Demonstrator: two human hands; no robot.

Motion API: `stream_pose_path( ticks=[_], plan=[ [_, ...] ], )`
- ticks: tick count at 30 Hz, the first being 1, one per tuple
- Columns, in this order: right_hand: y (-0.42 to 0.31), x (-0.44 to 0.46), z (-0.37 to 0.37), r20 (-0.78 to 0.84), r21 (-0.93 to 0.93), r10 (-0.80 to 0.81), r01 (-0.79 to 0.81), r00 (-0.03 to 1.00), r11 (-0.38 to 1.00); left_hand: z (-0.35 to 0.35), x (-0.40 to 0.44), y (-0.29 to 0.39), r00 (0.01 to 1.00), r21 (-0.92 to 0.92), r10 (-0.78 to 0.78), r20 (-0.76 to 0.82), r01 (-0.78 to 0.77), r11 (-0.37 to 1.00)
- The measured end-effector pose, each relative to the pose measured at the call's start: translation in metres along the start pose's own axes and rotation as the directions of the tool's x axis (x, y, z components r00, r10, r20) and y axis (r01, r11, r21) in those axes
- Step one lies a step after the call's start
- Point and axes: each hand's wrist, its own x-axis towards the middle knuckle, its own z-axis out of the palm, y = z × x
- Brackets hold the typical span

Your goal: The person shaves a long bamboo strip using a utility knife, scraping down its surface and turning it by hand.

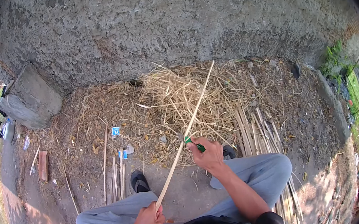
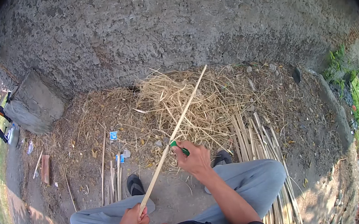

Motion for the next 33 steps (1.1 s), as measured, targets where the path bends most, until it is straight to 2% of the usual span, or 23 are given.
stream_pose_path(
  ticks=[3,4,5,6,7,9,11,13,14,15,17,19,21,23,26,29,33],
  plan=[
    [0.007,0.011,-0.001,-0.055,0.025,-0.052,0.053,0.997,0.998,-0.005,-0.014,0.004,1.0,0.043,0.007,-0.029,-0.006,0.999],
    [0.02,0.026,-0.013,-0.049,-0.035,0.128,-0.13,0.991,0.991,-0.006,-0.022,0.004,1.0,0.048,0.006,-0.026,-0.004,0.999],
    [0.035,0.032,-0.019,-0.052,-0.091,0.307,-0.31,0.95,0.946,-0.008,-0.032,0.003,0.997,0.028,-0.069,0.019,0.069,0.997],
    [0.052,0.03,-0.012,-0.08,-0.063,0.2,-0.205,0.976,0.977,-0.013,-0.039,0.004,0.988,0.012,-0.139,0.063,0.138,0.99],
    [0.044,0.031,-0.015,-0.084,-0.065,0.199,-0.204,0.977,0.977,-0.021,-0.041,0.013,0.989,0.012,-0.134,0.063,0.134,0.991],
    [0.026,0.027,-0.016,-0.082,-0.117,0.128,-0.137,0.988,0.984,-0.038,-0.051,0.03,0.962,0.023,-0.24,0.132,0.239,0.971],
    [0.034,0.028,-0.016,-0.057,-0.13,0.134,-0.141,0.989,0.982,-0.041,-0.066,0.029,0.969,0.024,-0.213,0.124,0.212,0.977],
    [0.055,0.034,-0.021,-0.177,-0.066,0.18,-0.195,0.968,0.979,-0.045,-0.085,0.026,0.974,0.031,-0.193,0.12,0.191,0.981],
    [0.055,0.032,-0.016,-0.146,-0.041,0.246,-0.255,0.958,0.966,-0.048,-0.094,0.024,0.977,0.051,-0.187,0.105,0.182,0.982],
    [0.054,0.034,-0.014,-0.147,-0.043,0.244,-0.253,0.959,0.967,-0.048,-0.098,0.023,0.98,0.061,-0.18,0.089,0.175,0.983],
    [0.054,0.032,-0.005,-0.159,-0.068,0.092,-0.104,0.983,0.992,-0.051,-0.101,0.019,0.977,0.059,-0.19,0.1,0.185,0.981],
    [0.052,0.031,-0.001,-0.163,-0.02,0.072,-0.076,0.984,0.997,-0.051,-0.103,0.016,0.974,0.057,-0.202,0.099,0.197,0.979],
    [0.049,0.028,-0.001,-0.191,-0.145,0.091,-0.12,0.977,0.982,-0.046,-0.104,0.014,0.971,0.043,-0.218,0.096,0.215,0.976],
    [0.05,0.032,-0.002,-0.212,-0.134,0.088,-0.118,0.973,0.984,-0.044,-0.103,0.013,0.978,0.065,-0.193,0.078,0.189,0.98],
    [0.053,0.03,-0.002,-0.069,-0.104,0.205,-0.211,0.976,0.972,-0.038,-0.105,0.012,0.983,0.099,-0.178,0.047,0.173,0.98],
    [0.049,0.032,0.004,-0.029,-0.115,0.28,-0.282,0.96,0.953,-0.039,-0.104,0.013,0.978,0.111,-0.207,0.025,0.203,0.973],
    [0.061,0.028,0.018,-0.1,-0.11,0.15,-0.161,0.984,0.981,-0.038,-0.107,0.014,0.963,0.041,-0.261,0.07,0.259,0.965]
  ],
)
